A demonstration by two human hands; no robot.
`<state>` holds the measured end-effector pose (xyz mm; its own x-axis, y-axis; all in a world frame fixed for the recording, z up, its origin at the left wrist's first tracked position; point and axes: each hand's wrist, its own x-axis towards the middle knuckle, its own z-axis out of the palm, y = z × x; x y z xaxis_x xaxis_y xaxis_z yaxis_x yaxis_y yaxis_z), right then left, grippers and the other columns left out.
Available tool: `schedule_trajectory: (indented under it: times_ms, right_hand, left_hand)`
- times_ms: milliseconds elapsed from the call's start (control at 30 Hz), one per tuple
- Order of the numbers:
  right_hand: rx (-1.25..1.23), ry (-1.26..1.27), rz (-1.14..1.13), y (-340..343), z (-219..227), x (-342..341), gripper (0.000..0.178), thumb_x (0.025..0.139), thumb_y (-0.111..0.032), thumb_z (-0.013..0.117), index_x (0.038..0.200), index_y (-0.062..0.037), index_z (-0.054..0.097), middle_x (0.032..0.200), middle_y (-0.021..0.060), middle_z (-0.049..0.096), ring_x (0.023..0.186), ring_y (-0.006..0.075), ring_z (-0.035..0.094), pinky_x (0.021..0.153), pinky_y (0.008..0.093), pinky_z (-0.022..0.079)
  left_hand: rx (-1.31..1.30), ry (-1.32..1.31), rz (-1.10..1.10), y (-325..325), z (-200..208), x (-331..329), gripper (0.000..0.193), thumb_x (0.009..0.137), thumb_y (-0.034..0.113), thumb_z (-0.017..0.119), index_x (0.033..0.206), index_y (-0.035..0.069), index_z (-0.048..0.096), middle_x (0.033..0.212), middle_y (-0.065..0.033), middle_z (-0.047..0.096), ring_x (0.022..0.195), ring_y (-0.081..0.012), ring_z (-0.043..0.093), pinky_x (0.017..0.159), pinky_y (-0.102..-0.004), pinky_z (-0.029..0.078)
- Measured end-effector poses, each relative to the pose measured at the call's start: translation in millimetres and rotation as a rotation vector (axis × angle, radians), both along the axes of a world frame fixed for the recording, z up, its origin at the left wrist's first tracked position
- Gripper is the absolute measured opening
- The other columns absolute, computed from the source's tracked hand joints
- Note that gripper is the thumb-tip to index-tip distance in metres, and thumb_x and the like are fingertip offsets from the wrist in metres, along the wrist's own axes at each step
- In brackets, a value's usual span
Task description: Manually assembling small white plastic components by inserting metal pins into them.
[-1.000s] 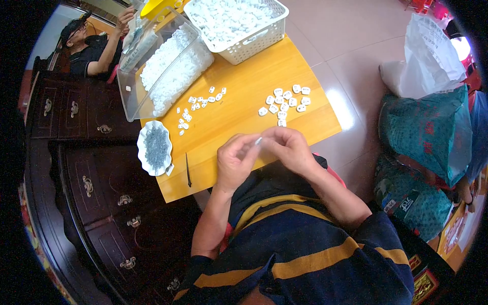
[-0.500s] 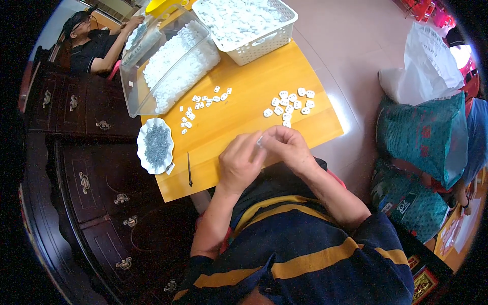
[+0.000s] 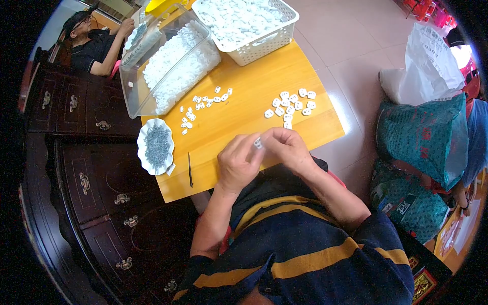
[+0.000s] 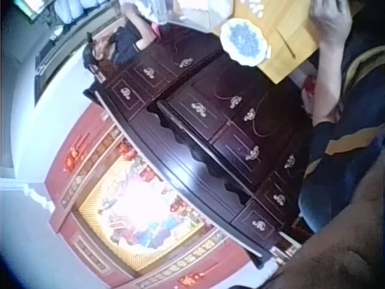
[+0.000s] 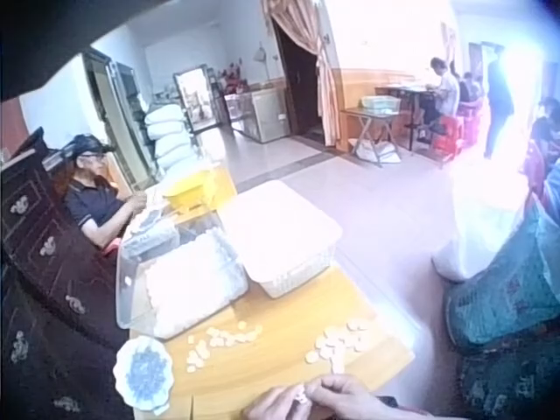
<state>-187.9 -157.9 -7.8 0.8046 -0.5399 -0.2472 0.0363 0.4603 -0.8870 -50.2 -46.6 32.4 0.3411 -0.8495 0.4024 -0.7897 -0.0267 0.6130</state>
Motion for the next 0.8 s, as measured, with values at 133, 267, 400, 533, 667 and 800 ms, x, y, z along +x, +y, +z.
schedule_trajectory:
  times_ms: [133, 267, 400, 533, 667, 800]
  right_hand:
    - [-0.063, 0.017, -0.041, 3, -3, 2, 0.018, 0.106, -0.02, 0.064, 0.099, -0.005, 0.072, 0.087, -0.0034, 0.068, 0.08, 0.0043, 0.059, 0.073, 0.0214, 0.049]
    - [-0.069, 0.022, -0.084, 4, -3, 2, 0.018, 0.105, -0.018, 0.065, 0.098, -0.0034, 0.073, 0.085, -0.003, 0.067, 0.077, 0.0047, 0.058, 0.072, 0.0222, 0.048]
    - [-0.107, 0.058, -0.121, 6, -5, 1, 0.016, 0.104, -0.016, 0.067, 0.098, -0.0024, 0.074, 0.085, -0.0023, 0.068, 0.077, 0.0055, 0.059, 0.072, 0.0222, 0.049]
    - [-0.086, 0.066, -0.134, 8, -1, 0, 0.017, 0.104, -0.016, 0.066, 0.098, -0.0016, 0.074, 0.084, -0.0015, 0.068, 0.077, 0.0062, 0.06, 0.071, 0.0223, 0.049]
    - [-0.123, 0.095, -0.13, 11, 4, -1, 0.018, 0.103, -0.016, 0.067, 0.097, -0.0007, 0.073, 0.082, -0.0008, 0.068, 0.077, 0.0065, 0.06, 0.071, 0.0225, 0.049]
    - [-0.131, 0.094, -0.129, 8, 4, 0, 0.018, 0.104, -0.017, 0.066, 0.097, -0.001, 0.072, 0.082, -0.0013, 0.067, 0.076, 0.006, 0.059, 0.07, 0.0222, 0.049]
  left_hand:
    - [0.012, -0.004, 0.007, -1, -1, -1, 0.027, 0.083, 0.006, 0.077, 0.109, 0.004, 0.073, 0.098, -0.0135, 0.072, 0.089, -0.0341, 0.072, 0.077, -0.0406, 0.058]
    - [-0.009, -0.065, -0.001, -4, -3, -1, 0.024, 0.084, 0.006, 0.075, 0.107, 0.003, 0.072, 0.095, -0.014, 0.072, 0.086, -0.0345, 0.072, 0.076, -0.0406, 0.058]
    - [-0.036, -0.115, -0.001, -4, -3, -3, 0.021, 0.086, 0.005, 0.072, 0.107, 0.001, 0.071, 0.093, -0.0146, 0.071, 0.084, -0.0343, 0.072, 0.074, -0.0408, 0.057]
    - [-0.075, -0.14, -0.003, -2, -14, -2, 0.025, 0.086, 0.006, 0.074, 0.111, 0.003, 0.069, 0.096, -0.0103, 0.069, 0.084, -0.0285, 0.07, 0.073, -0.0379, 0.057]
    - [-0.125, -0.124, -0.016, -1, -17, -1, 0.024, 0.088, 0.006, 0.073, 0.112, 0.003, 0.069, 0.096, -0.0105, 0.069, 0.084, -0.0285, 0.07, 0.073, -0.0374, 0.057]
    - [-0.111, -0.072, -0.033, -1, -16, 1, 0.027, 0.087, 0.006, 0.075, 0.114, 0.003, 0.069, 0.099, -0.0115, 0.07, 0.086, -0.03, 0.071, 0.075, -0.0378, 0.058]
